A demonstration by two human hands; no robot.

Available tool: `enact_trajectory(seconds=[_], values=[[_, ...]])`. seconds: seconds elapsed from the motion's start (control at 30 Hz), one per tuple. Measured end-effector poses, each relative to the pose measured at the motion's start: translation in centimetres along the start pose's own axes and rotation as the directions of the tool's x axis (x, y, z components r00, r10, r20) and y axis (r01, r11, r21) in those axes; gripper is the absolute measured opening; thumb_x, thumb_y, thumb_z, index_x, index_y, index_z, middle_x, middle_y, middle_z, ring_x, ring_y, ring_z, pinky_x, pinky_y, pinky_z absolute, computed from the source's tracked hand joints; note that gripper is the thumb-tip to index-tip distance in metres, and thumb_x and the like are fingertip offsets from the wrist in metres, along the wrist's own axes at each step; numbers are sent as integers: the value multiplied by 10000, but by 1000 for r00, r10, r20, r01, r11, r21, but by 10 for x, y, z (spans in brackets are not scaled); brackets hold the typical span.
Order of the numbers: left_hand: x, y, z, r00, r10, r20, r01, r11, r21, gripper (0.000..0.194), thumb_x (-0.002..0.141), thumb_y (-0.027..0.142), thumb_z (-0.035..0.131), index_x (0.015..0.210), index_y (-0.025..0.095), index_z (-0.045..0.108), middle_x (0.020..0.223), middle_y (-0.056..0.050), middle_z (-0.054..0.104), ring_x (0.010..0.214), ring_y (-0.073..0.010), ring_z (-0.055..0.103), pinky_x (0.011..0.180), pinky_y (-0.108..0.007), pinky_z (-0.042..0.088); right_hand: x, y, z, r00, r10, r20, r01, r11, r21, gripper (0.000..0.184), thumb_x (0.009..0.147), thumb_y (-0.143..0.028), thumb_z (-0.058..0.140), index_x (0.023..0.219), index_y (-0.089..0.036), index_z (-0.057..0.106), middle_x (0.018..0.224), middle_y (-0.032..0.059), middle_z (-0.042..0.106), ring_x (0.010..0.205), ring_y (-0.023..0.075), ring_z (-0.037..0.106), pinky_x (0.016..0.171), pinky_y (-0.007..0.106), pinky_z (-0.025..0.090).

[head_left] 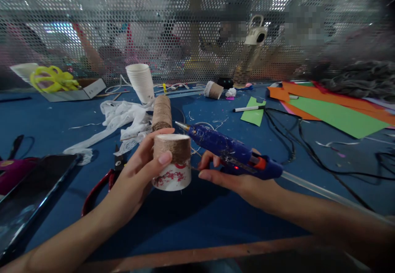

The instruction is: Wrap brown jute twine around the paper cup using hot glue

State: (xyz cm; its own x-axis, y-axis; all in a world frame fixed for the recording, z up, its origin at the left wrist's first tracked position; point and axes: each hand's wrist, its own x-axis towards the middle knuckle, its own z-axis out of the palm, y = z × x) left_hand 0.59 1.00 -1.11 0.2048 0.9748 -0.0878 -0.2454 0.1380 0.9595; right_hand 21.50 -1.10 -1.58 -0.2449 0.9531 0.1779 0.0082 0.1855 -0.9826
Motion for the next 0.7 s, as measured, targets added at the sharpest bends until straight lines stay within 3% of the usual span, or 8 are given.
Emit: enact_trajectory(seconds=[0.13,0.4,0.7], values=[[-1,1,0,1000,-2,7,1,1000,16,407,725,371,812,1116,323,712,1051,-17,728,863,-186,674,657,-220,537,0,-1,0,1000,12,-3,-12,1000,-11,249,794,-217,780,736,-209,539,838,-43,674,758,96,629,742,238,530],[0,2,1,1000,27,16,-29,995,93,377,767,356,765,1131,291,691,1026,-35,755,855,-234,677,626,-256,512,2,-5,-1,997,45,-69,-50,997,-67,262,799,-258,757,707,-218,515,821,-27,632,759,115,604,733,240,524],[-2,1,2,998,2,60,-4,999,36,375,755,345,790,1118,296,709,1066,-29,753,821,-188,686,605,-207,530,1,-5,-3,993,100,-69,-110,982,-153,241,807,-319,733,724,-226,527,828,-33,655,782,130,605,773,271,507]])
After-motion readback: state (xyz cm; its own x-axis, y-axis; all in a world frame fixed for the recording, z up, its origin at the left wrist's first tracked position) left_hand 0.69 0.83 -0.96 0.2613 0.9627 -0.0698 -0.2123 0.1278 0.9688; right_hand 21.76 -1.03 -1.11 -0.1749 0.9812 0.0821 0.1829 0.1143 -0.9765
